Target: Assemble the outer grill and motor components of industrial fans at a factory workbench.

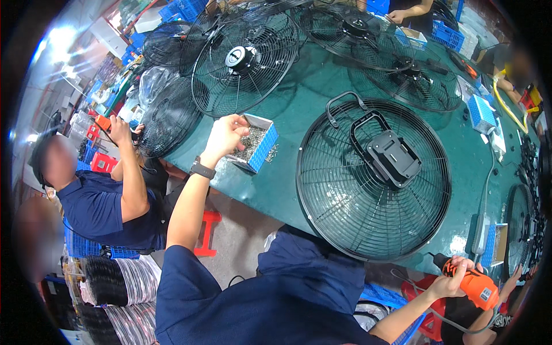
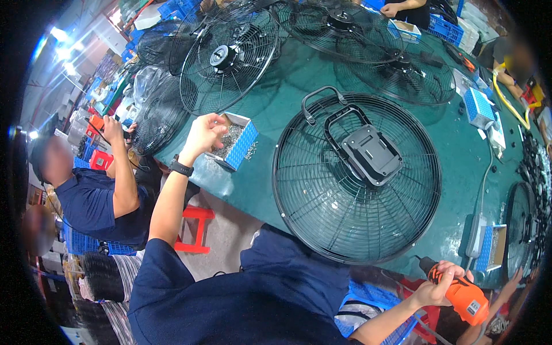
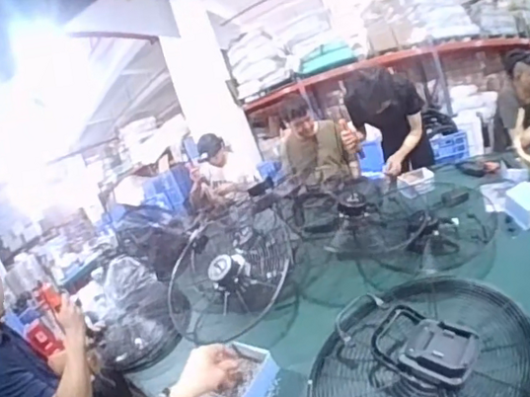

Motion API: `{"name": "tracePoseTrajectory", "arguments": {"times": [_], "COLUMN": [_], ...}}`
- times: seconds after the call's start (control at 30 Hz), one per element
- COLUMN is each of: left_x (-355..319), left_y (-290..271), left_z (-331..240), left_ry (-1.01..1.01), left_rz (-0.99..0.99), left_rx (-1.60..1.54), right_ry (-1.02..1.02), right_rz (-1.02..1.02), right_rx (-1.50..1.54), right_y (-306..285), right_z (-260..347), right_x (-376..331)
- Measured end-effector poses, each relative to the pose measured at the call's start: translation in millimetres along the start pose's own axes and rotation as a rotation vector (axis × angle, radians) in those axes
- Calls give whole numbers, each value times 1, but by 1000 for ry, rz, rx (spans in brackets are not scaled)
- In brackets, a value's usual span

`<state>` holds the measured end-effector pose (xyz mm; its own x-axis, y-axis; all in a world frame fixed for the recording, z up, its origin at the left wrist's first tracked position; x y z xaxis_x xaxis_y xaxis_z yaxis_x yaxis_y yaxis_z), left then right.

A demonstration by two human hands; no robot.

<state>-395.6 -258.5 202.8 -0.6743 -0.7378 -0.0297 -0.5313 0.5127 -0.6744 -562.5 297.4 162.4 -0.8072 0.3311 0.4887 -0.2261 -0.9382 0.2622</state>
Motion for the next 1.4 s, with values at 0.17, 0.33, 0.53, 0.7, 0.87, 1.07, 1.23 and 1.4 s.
{"name": "tracePoseTrajectory", "arguments": {"times": [0.17,0.33,0.53,0.7,0.87,1.07,1.23,1.4], "left_x": [1,5,0,-47,-143,-227,-250,-255], "left_y": [6,13,12,33,115,189,214,222], "left_z": [8,23,22,-9,-40,-70,-69,-64], "left_ry": [111,93,104,190,77,-234,-576,-691], "left_rz": [-75,-6,-131,-24,471,1068,1144,1138], "left_rx": [-57,-25,-133,-679,-1125,-1359,-1467,-1562], "right_ry": [-6,-35,-65,-81,-79,-9,119,155], "right_rz": [-25,-42,17,32,286,477,520,573], "right_rx": [30,-28,-32,28,303,426,618,640], "right_y": [-1,-4,2,12,33,53,58,59], "right_z": [1,5,21,51,82,97,97,97], "right_x": [-6,-14,-21,-27,-40,-60,-70,-75]}}
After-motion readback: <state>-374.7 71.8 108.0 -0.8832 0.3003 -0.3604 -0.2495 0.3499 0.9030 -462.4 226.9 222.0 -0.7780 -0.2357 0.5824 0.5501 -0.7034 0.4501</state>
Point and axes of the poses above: each hand's wrist, its own x-axis towards the middle knuckle, its own y-axis out of the palm, z = x × y, the point moved 2 cm from there along x, towards the middle knuckle, and after that the axes turned 4 degrees about y, right-handed, at the moved point
